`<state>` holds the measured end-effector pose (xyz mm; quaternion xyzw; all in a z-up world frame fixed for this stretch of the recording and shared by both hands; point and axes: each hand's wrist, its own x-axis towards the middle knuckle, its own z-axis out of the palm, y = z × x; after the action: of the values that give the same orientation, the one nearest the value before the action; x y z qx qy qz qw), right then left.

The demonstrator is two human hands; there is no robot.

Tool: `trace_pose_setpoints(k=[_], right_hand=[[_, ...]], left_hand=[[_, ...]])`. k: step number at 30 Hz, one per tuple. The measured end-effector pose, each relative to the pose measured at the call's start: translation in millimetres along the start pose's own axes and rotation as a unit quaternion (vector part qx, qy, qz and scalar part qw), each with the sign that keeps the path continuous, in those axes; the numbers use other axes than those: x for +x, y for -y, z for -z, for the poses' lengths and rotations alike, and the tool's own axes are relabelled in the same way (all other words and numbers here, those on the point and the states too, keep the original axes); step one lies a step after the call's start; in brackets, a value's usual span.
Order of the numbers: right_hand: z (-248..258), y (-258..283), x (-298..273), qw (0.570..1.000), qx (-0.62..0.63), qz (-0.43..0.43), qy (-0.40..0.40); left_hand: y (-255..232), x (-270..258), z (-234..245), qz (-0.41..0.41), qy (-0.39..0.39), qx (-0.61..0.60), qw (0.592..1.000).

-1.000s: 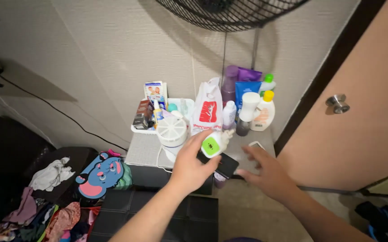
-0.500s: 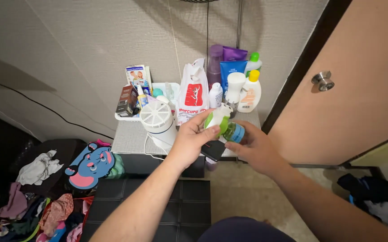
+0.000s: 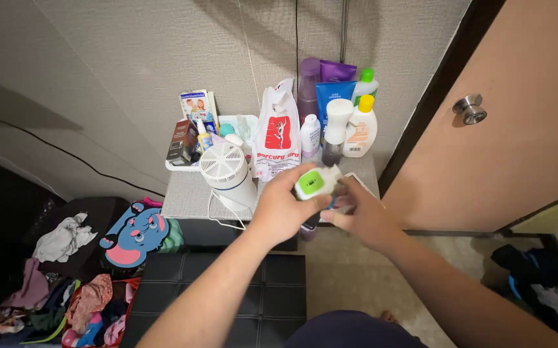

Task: The person arranges several pillows on a bed, including a pink pillow, a patterned pillow, and two cylindrical pillows. Then the person moves to a side table and organizes various items such as a tumbler, remote controls, a small fan, and toiletries.

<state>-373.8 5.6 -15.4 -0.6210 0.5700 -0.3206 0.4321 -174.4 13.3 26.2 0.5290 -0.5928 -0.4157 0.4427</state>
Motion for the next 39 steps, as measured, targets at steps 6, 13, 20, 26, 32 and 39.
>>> trace_pose_setpoints(k=[6, 13, 20, 26, 32, 39], right_hand=[[12.3, -48.6, 6.6, 1.000, 0.019, -0.012, -0.013], [38.6, -64.5, 9.1, 0.998, -0.012, -0.047, -0.028], [60.2, -82.1, 15.1, 0.997, -0.033, -0.055, -0.032], [74.6, -90.0, 25.6, 0.998, -0.040, -0.038, -0.028], [83.9, -90.5, 32.0, 0.999, -0.043, -0.026, -0.020], [81.7, -93.7, 37.9, 0.998, -0.059, -0.004, -0.018]], left_hand=[[32.4, 10.1, 2.7, 0.046, -0.015, 0.167, 0.985], [61.6, 39.5, -15.6, 0.062, -0.015, 0.225, 0.972], [53.3, 66.4, -46.3, 0.095, 0.040, 0.245, 0.964], [65.9, 86.3, -65.4, 0.126, 0.036, 0.249, 0.960], [60.4, 83.7, -75.1, 0.137, 0.031, 0.241, 0.960], [92.8, 99.7, -83.5, 0.132, 0.021, 0.252, 0.958]])
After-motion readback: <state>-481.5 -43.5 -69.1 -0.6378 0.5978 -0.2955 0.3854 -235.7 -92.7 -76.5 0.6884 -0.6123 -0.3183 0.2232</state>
